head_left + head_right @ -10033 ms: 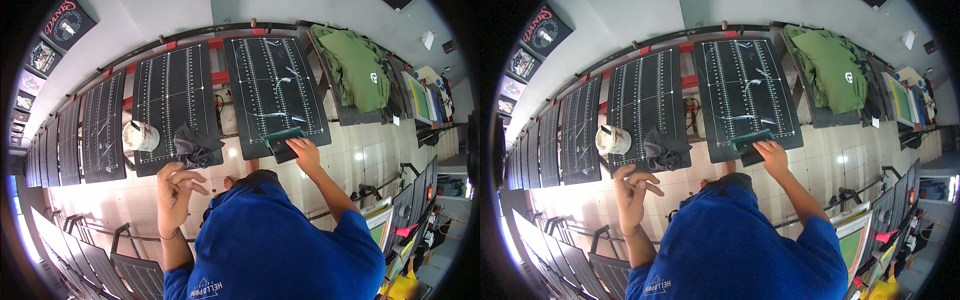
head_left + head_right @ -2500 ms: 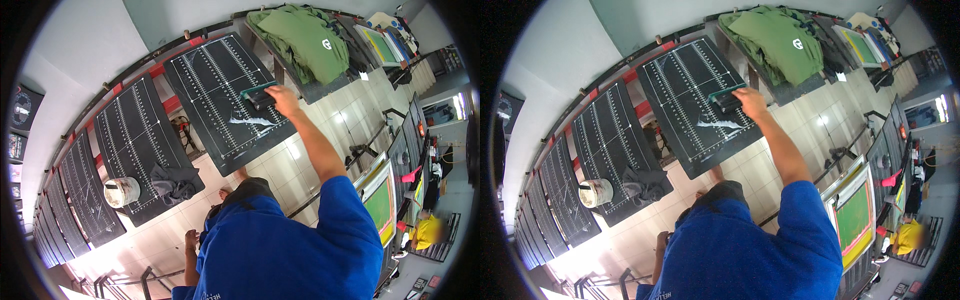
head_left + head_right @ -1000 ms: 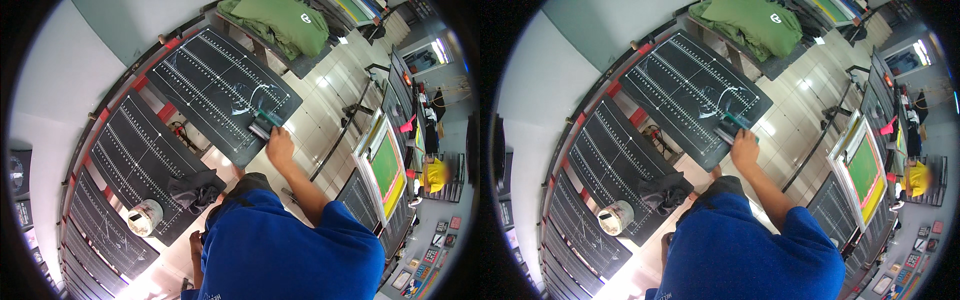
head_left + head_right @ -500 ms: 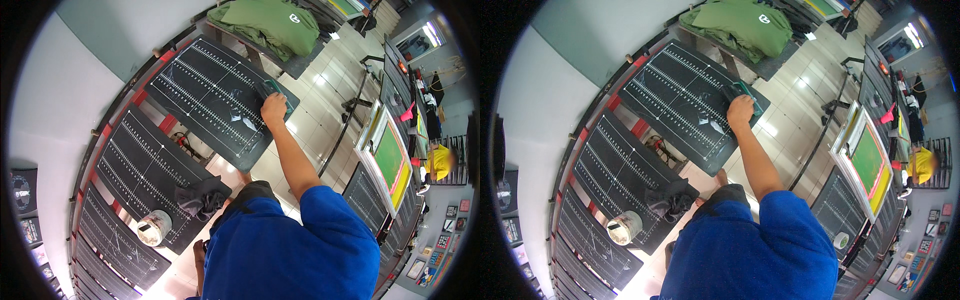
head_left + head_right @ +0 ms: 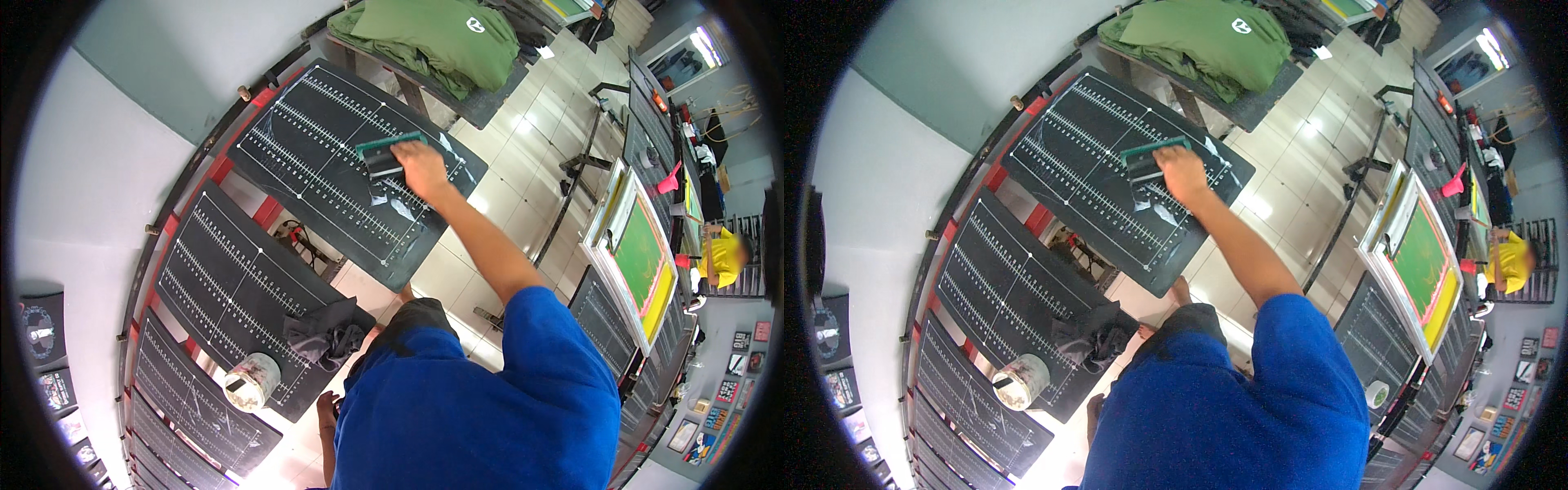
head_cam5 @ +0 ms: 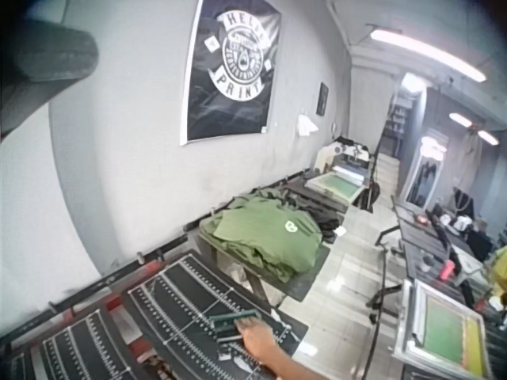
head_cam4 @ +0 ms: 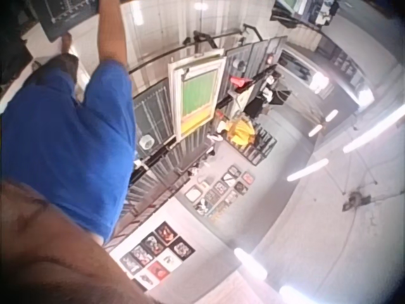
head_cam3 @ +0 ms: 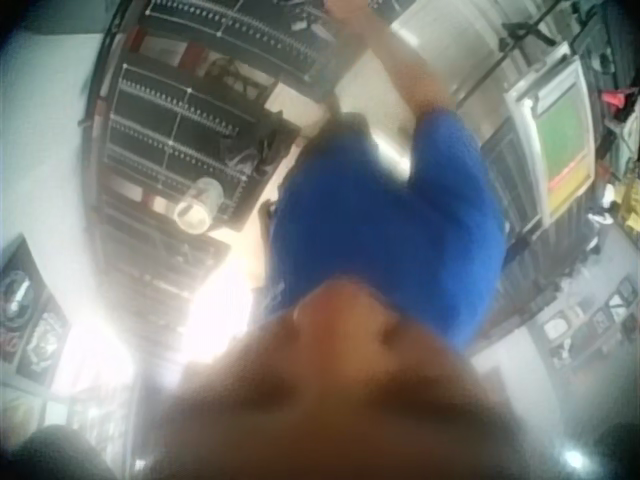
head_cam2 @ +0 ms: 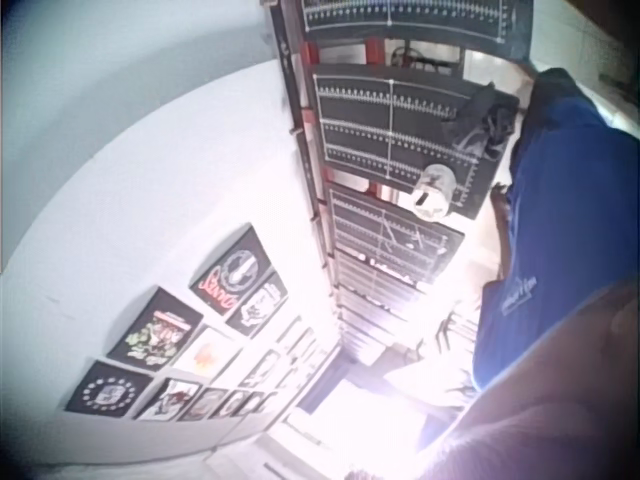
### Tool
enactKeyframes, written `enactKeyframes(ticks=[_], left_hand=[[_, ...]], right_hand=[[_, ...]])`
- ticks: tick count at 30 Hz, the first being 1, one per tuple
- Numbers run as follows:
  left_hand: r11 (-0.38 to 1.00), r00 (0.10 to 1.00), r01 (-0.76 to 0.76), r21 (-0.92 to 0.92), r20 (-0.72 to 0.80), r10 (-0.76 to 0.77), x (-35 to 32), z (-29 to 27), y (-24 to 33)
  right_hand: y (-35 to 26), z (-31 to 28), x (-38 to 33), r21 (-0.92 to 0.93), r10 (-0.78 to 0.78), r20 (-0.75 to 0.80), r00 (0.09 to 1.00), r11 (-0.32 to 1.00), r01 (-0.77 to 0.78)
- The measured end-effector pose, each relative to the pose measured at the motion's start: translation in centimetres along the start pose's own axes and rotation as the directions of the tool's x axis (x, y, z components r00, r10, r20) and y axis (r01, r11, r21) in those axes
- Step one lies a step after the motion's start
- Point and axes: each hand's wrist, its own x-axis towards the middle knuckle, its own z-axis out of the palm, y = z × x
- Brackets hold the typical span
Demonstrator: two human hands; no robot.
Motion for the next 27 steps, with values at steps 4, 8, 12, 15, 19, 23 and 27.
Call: enactKeyframes(ticks=[4, 8, 12, 15, 19, 23, 27], left_hand=[[0.997, 0.997, 0.073, -0.008, -0.033, -0.073, -2.0, 1.0, 3.2], [0.992, 0.994, 0.085, -0.093, -0.066, -0.091, -0.5, 0.3, -0.9], [1.000, 0.999, -0.020, 0.008, 0.028, 0.020, 1.3, 0.0, -2.3], [0.996, 0.994, -0.086, 0.030, 0.063, 0.084, 2.3, 0.0, -2.9], [0.986, 0.982, -0.167, 0.009, 0.095, 0.166, 2.7, -0.6, -2.1], [0.989, 0.992, -0.094, -0.117, 0.075, 0.103, 1.7, -1.7, -1.3], [0.959, 0.956, -0.272, -0.077, 0.088, 0.279, 1.0, -4.2, -4.1]], right_hand=[[7.1, -0.2, -0.1, -0.025, -0.067, -0.098, 0.993, 0.998, 0.065], [7.0, -2.7, -5.3, -0.044, 0.113, -0.040, 0.993, 0.992, -0.114], [4.4, -3.8, -10.3, -0.085, 0.353, -0.017, 0.936, 0.932, -0.353], [-1.4, -2.8, -11.4, -0.088, 0.454, -0.029, 0.890, 0.886, -0.455], [-12.6, -2.5, -12.5, -0.091, 0.404, 0.010, 0.914, 0.911, -0.402], [-13.9, -2.2, -11.5, -0.051, 0.294, 0.010, 0.956, 0.955, -0.294], [-2.0, -1.8, -6.4, -0.200, 0.354, -0.032, 0.935, 0.914, -0.353]])
